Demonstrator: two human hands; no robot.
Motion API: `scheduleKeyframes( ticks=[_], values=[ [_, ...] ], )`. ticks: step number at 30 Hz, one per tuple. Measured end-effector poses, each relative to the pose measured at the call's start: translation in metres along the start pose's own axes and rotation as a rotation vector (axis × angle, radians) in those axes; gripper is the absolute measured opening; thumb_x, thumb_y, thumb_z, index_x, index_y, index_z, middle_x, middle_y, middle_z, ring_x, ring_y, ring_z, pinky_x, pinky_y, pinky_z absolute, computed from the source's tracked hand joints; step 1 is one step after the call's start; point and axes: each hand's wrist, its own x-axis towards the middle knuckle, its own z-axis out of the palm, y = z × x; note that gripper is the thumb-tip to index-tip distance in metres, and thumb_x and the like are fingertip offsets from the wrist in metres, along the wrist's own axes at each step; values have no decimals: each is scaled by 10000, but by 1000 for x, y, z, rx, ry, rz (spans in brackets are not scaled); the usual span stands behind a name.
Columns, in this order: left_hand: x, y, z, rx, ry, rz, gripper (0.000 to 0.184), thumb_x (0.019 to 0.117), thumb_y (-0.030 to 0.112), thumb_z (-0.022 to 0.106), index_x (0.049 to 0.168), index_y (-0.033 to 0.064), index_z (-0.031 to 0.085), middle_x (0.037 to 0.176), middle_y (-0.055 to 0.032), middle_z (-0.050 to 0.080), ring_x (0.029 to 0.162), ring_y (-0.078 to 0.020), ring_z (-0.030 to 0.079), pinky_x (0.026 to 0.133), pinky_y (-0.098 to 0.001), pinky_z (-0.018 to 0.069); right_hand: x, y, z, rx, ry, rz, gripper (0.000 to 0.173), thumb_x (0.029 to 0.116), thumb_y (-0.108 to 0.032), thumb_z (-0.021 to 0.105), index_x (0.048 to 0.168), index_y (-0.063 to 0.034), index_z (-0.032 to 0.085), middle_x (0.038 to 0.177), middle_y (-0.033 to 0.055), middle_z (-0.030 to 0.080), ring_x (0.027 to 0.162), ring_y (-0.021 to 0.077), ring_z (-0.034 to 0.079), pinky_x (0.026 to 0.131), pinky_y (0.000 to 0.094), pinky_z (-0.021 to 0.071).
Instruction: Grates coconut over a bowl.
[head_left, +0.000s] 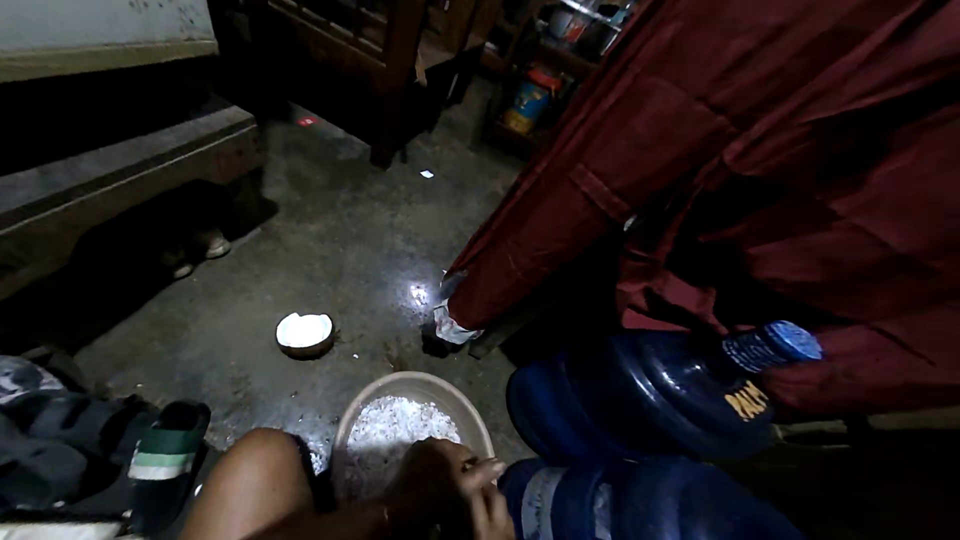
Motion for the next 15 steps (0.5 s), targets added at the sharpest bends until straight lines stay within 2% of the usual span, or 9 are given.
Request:
scheduleKeyframes(
  ticks=[2,4,5,7,8,10,12,13,15],
  values=[
    [15,-30,5,54,-12,-65,611,1068,522,422,981,9,744,960,-191,732,956,-342,712,863,-559,546,14,5,32,-4,21,51,630,856,-163,784,1425,-28,550,1399,306,533,1134,468,643,854,566,592],
    [45,-39,-8,-29,-198,-399,779,1041,652,349,1086,-36,710,1142,-249,688,1126,-384,654,981,-602,490,49,10,39,-8,-105,140,646,902,-136,726,1503,-106,492,1405,252,552,1131,439,652,897,571,574],
    [57,-45,-11,-99,-224,-504,829,1030,683,334,1164,-58,680,1227,-269,656,1191,-394,624,1026,-608,466,69,16,38,1,-199,174,675,936,-116,669,1564,-159,424,1428,225,551,1171,414,643,955,576,550],
    [71,-49,-16,-238,-185,-563,866,1035,691,287,1258,-67,639,1303,-273,625,1238,-377,603,1068,-572,449,102,31,31,61,-322,135,636,962,-130,617,1565,-193,426,1454,179,560,1275,352,602,1061,558,496],
    [72,-39,-27,-321,-169,-536,856,1051,670,252,1300,-63,616,1323,-268,614,1247,-363,595,1078,-546,446,113,32,19,118,-347,85,593,966,-134,620,1537,-171,466,1466,157,564,1324,314,574,1112,526,467],
    [57,-2,-48,-428,-228,-451,841,1070,633,180,1397,-51,546,1397,-258,571,1311,-338,549,1118,-518,406,104,22,-16,183,-404,40,650,939,-65,646,1550,-126,435,1517,149,520,1390,279,517,1163,487,420],
    [36,29,-55,-357,-305,-357,824,1079,610,156,1417,-37,537,1408,-258,569,1330,-350,541,1131,-547,391,68,8,-44,119,-353,14,692,906,-31,654,1555,-90,421,1497,205,510,1338,344,552,1110,533,461],
    [24,34,-50,-265,-285,-298,777,1086,594,193,1388,-8,581,1361,-244,609,1295,-359,573,1107,-570,415,46,1,-48,67,-277,-2,666,890,-23,669,1522,-52,460,1455,253,522,1268,400,591,1044,569,501],
    [1,18,-19,-28,-52,-87,591,1079,529,382,1204,62,722,1128,-178,728,1084,-336,693,950,-575,522,12,-1,-24,16,-92,-45,580,852,-54,741,1398,24,562,1390,334,530,1176,492,615,926,609,551]
  ],
)
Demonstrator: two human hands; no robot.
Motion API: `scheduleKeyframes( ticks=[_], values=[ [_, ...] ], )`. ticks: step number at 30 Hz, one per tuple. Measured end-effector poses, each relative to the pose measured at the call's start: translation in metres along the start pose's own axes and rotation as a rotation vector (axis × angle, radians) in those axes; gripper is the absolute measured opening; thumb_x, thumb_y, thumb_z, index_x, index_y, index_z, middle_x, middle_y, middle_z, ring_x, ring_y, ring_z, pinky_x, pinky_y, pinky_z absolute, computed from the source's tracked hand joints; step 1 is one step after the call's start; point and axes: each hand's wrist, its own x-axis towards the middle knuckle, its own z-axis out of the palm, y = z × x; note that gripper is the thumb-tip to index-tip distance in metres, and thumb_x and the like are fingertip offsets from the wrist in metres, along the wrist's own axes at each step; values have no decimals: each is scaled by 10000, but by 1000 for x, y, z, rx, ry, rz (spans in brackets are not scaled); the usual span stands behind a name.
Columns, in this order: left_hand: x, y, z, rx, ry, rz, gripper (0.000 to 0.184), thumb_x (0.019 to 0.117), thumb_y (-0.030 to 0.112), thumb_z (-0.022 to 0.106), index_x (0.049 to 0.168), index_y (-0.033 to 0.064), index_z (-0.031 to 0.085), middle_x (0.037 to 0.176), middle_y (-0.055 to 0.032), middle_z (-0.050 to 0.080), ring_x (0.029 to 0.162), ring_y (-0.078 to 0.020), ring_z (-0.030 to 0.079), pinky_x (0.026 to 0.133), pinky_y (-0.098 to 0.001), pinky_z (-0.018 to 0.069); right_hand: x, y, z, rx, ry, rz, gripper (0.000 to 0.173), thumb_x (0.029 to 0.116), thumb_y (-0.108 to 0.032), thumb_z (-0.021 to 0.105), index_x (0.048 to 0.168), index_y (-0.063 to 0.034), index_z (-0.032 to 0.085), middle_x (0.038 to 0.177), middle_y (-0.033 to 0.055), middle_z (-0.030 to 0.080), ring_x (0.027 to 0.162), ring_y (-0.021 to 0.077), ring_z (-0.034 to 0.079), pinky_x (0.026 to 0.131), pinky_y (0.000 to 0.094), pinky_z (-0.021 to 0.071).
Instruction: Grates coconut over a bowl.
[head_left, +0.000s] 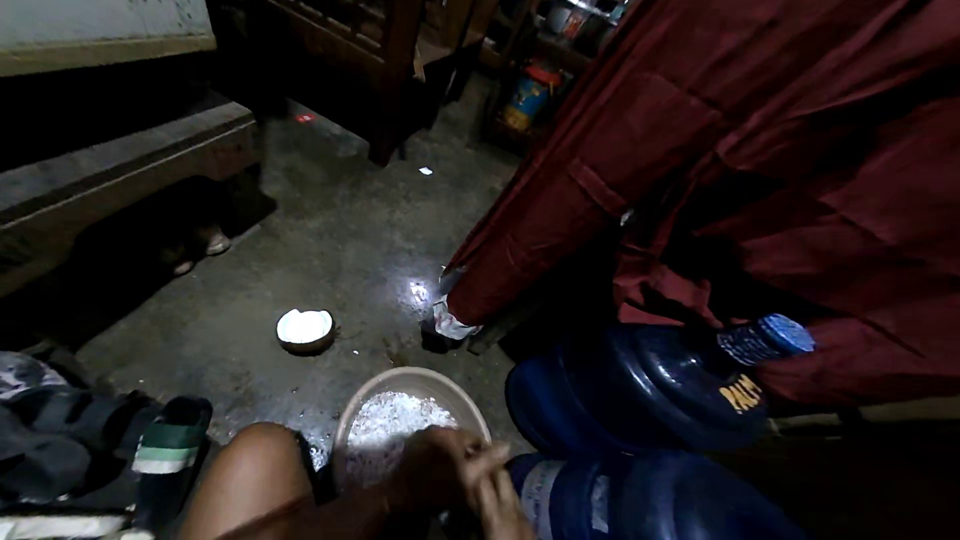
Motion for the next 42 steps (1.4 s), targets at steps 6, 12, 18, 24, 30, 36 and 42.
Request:
scheduleKeyframes(
  ticks=[6,12,18,24,30,36,42],
  values=[
    [52,-50,5,-77,-128,-379,769,1037,656,361,1106,-27,707,1155,-244,684,1130,-378,650,989,-601,484,57,20,51,-60,-71,181,583,934,-126,675,1494,-132,516,1416,233,551,1173,428,634,941,575,553],
    [51,-6,-32,-473,-162,-336,823,1069,636,200,1452,-31,491,1454,-253,520,1336,-332,517,1121,-509,400,91,23,-23,117,-337,70,571,964,-75,613,1515,-162,493,1457,131,580,1340,266,564,1136,496,445],
    [2,-10,4,81,-55,-119,655,1061,579,365,1019,28,714,1009,-192,710,1000,-359,684,874,-596,515,-2,0,18,-73,23,7,549,883,-163,754,1373,13,580,1378,331,528,1173,501,609,868,580,582],
    [65,-63,10,-145,-65,-436,837,1033,682,321,1172,-60,682,1220,-267,663,1179,-388,634,1027,-589,474,83,31,44,-79,-224,187,595,971,-141,604,1544,-199,456,1442,194,547,1228,383,620,1007,580,521],
    [56,-18,-31,-631,12,-500,812,1050,676,210,1472,34,473,1418,-242,519,1245,-360,533,996,-584,444,79,44,-40,501,-295,85,867,894,-318,726,1614,-103,293,1540,166,477,1348,247,542,1102,444,478],
    [-5,-8,-7,-155,-84,-141,638,1076,541,369,1068,9,721,1030,-189,714,1019,-328,679,925,-561,513,-19,39,48,337,250,-146,802,805,-67,803,1471,142,407,1453,384,459,1329,465,524,1101,537,469],
    [42,-63,12,-153,-36,-372,717,1044,618,400,1033,-22,723,1075,-216,694,1049,-341,658,949,-566,496,20,48,93,280,237,39,791,825,-5,754,1531,41,399,1477,323,476,1332,444,533,1097,538,475]
  ],
)
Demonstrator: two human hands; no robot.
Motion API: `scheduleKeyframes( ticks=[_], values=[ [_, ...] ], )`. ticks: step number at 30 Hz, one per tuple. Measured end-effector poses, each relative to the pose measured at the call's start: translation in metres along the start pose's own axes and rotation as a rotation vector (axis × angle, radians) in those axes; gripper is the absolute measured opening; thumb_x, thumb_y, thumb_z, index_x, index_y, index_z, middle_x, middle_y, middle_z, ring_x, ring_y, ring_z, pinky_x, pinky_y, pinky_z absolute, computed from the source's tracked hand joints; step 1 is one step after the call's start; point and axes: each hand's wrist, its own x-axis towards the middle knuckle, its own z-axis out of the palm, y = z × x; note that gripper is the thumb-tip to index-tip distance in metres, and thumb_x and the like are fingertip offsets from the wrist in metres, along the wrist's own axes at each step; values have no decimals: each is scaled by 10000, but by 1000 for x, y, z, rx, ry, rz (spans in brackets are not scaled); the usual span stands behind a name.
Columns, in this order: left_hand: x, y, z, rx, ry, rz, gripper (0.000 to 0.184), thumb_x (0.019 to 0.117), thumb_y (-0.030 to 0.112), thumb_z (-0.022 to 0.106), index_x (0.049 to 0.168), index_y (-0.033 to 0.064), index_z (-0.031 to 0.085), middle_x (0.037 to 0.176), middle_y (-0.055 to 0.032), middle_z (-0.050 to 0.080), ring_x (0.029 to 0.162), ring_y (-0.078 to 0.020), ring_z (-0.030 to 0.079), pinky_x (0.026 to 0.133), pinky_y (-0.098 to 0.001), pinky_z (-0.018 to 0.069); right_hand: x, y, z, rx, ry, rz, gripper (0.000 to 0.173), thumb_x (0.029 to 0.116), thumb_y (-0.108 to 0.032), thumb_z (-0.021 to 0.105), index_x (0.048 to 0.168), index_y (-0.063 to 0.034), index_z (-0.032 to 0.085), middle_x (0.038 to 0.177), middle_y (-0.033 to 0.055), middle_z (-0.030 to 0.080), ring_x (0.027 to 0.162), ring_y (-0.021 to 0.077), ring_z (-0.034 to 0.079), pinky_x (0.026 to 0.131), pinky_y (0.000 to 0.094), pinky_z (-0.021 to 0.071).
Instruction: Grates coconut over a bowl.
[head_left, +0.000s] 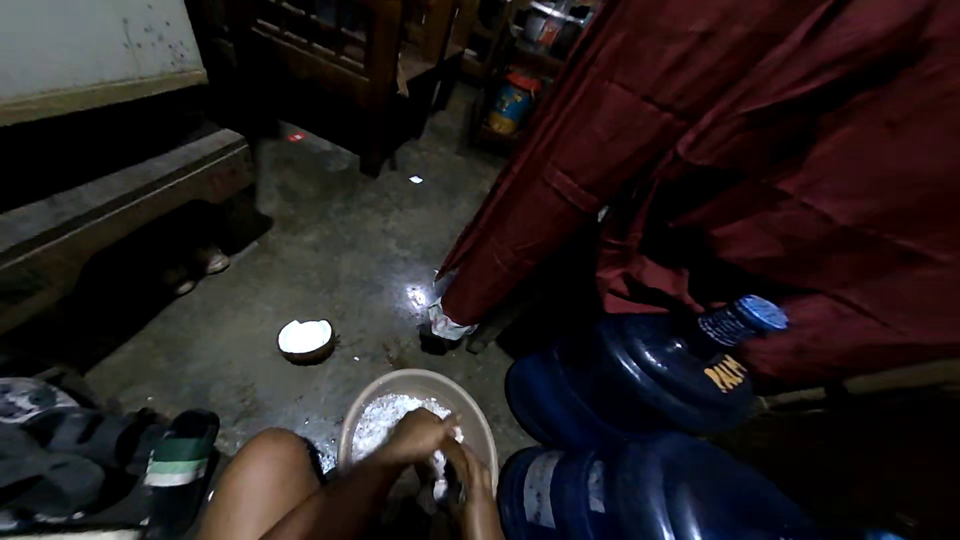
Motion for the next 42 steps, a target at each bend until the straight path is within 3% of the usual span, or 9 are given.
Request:
scheduleKeyframes(
  ticks=[7,11,14,19,23,29,35,38,42],
  values=[
    [-27,55,-24,-225,-237,4,864,1053,664,143,1464,-15,487,1478,-258,494,1348,-353,499,1106,-549,390,28,-39,-85,-69,-258,207,842,880,-89,732,1608,-80,308,1483,228,527,1331,363,561,1118,539,453],
    [-58,63,-17,159,-182,87,880,1020,719,267,1169,-41,684,1203,-269,658,1164,-405,622,996,-629,459,-35,-66,-68,-216,-90,16,753,890,-98,729,1560,-23,395,1455,364,457,1097,479,664,866,563,592],
    [-28,27,-4,250,-108,56,714,1059,598,357,1021,-25,704,1093,-237,685,1088,-387,650,938,-611,484,-35,-43,-13,-263,46,-13,627,925,-166,680,1502,-16,486,1428,394,468,1109,474,651,865,511,590],
    [19,15,-7,80,-145,-134,755,1082,585,296,1281,-66,622,1352,-270,595,1286,-383,563,1085,-591,412,30,-32,-14,-352,-203,209,729,943,-162,666,1604,-209,362,1436,262,524,1132,419,658,927,550,566],
    [-6,45,-27,-81,-245,-63,850,1042,691,209,1478,18,492,1487,-254,492,1378,-377,478,1118,-608,365,48,-47,-68,-219,-376,214,810,886,-50,674,1612,-167,333,1490,232,507,1294,403,574,1071,576,477],
    [-30,33,0,347,-158,72,867,1007,732,282,1018,-22,709,1093,-241,697,1089,-400,666,924,-630,504,-24,-51,-33,-306,-63,32,702,845,-196,783,1470,-36,506,1354,321,545,1004,426,695,778,518,614],
    [20,8,-5,-13,-192,-122,873,1049,677,231,1340,-63,592,1386,-285,572,1318,-397,543,1102,-610,398,44,-28,-19,-384,-311,193,658,966,-179,637,1581,-227,407,1424,229,551,1156,418,647,945,564,554],
    [8,26,-20,-197,-250,-44,854,1056,663,173,1475,-17,475,1494,-251,489,1394,-358,473,1148,-573,362,54,-36,-51,-254,-318,194,751,907,-91,667,1597,-160,379,1465,216,542,1287,393,584,1074,570,479],
    [-42,51,-20,-96,-282,89,855,1040,689,216,1301,-17,621,1278,-231,636,1209,-341,609,1031,-568,465,-1,-52,-86,-199,-213,35,875,840,-126,779,1599,-63,348,1451,271,536,1272,439,584,1029,595,504]
  ],
)
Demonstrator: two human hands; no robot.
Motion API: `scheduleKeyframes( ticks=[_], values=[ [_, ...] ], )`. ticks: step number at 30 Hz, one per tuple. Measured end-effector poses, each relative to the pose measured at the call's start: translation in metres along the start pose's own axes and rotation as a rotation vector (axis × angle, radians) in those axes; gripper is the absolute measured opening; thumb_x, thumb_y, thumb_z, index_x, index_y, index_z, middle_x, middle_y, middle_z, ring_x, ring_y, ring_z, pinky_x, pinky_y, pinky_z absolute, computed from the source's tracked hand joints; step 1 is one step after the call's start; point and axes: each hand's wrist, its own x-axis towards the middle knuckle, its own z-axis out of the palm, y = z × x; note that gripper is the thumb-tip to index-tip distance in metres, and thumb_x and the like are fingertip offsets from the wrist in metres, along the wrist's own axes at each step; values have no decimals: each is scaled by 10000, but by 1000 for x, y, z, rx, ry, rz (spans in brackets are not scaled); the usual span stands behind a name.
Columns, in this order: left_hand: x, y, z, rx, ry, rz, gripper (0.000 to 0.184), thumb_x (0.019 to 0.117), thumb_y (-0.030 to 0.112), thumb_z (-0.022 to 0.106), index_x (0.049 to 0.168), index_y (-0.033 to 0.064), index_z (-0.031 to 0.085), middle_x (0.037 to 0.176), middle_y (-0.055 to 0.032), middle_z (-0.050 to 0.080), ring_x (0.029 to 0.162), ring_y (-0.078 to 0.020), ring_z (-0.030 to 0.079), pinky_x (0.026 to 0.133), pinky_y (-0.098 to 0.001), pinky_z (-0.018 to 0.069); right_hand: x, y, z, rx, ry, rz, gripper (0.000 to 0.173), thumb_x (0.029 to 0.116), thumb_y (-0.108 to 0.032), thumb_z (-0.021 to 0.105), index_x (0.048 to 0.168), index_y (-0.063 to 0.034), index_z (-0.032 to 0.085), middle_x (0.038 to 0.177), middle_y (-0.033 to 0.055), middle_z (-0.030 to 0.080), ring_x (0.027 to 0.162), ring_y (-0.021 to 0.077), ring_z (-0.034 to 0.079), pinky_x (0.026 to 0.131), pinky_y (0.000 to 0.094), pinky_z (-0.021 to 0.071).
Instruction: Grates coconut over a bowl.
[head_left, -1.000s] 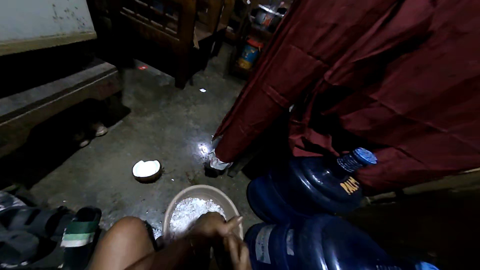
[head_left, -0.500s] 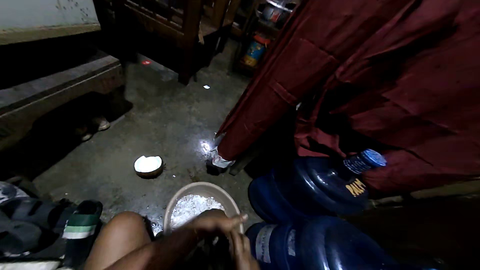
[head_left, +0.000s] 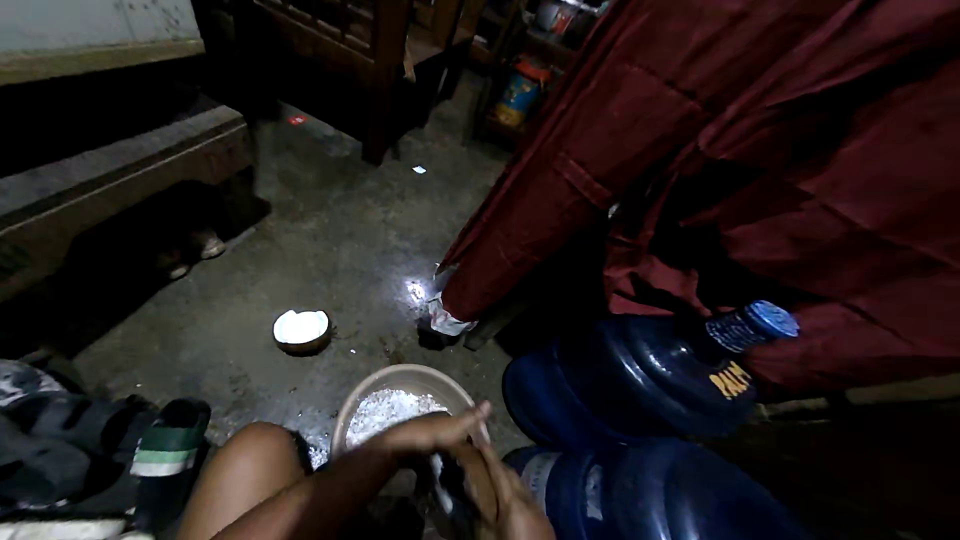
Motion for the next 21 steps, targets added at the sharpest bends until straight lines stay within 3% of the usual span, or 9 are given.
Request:
scheduleKeyframes(
  ticks=[3,6,8,10,13,15,16,18,21],
  values=[
    [-1,-26,22,260,195,115,672,1016,661,411,1010,73,735,999,-144,722,989,-313,688,875,-585,523,-21,5,52,-115,247,-95,705,842,-245,800,1452,-13,534,1371,326,558,1183,471,626,879,560,584],
    [28,-40,10,387,201,-25,666,990,677,438,993,86,745,1034,-160,722,1029,-338,685,880,-614,521,0,8,75,-103,205,4,745,836,-177,776,1509,-54,483,1427,301,517,1211,460,605,888,542,584],
    [47,-33,5,348,174,-175,747,970,714,440,1085,35,730,1165,-210,692,1144,-372,648,952,-637,490,23,15,67,-74,79,95,809,846,-96,766,1569,-91,404,1459,276,499,1238,459,589,948,572,559],
    [57,-34,1,146,178,-201,827,989,708,431,1223,-50,663,1305,-264,624,1258,-388,587,1056,-614,441,46,21,49,-16,-67,172,860,850,-89,741,1608,-155,340,1487,245,496,1289,419,572,1046,572,502],
    [38,-5,-13,-71,75,-90,837,1048,672,268,1447,-21,516,1489,-246,501,1397,-354,471,1160,-562,346,60,13,7,75,-167,164,850,870,-49,692,1619,-164,307,1514,213,498,1352,367,541,1114,556,451],
    [11,21,-9,3,-7,-48,864,1045,684,217,1466,-15,500,1510,-247,484,1423,-359,448,1177,-576,318,34,3,-11,39,-165,138,911,853,-53,706,1636,-160,254,1524,223,472,1358,381,526,1110,552,453],
    [-2,28,-5,87,-11,-42,875,1044,686,220,1419,-35,543,1462,-269,523,1390,-383,482,1156,-601,338,14,-6,-12,6,-121,100,926,830,-51,731,1629,-111,266,1509,257,472,1352,419,518,1105,564,450],
    [-13,20,6,261,48,-61,869,1022,710,301,1212,-52,673,1262,-286,639,1226,-423,595,1034,-651,427,-16,-16,12,4,30,-11,887,801,-37,770,1571,34,335,1482,368,441,1337,526,489,1093,610,442],
    [13,-21,8,363,162,-147,836,955,772,395,1026,11,734,1112,-216,701,1099,-373,664,934,-621,505,-6,-3,65,40,178,-39,794,845,-90,783,1532,31,405,1498,362,422,1264,484,579,987,553,553]
  ],
)
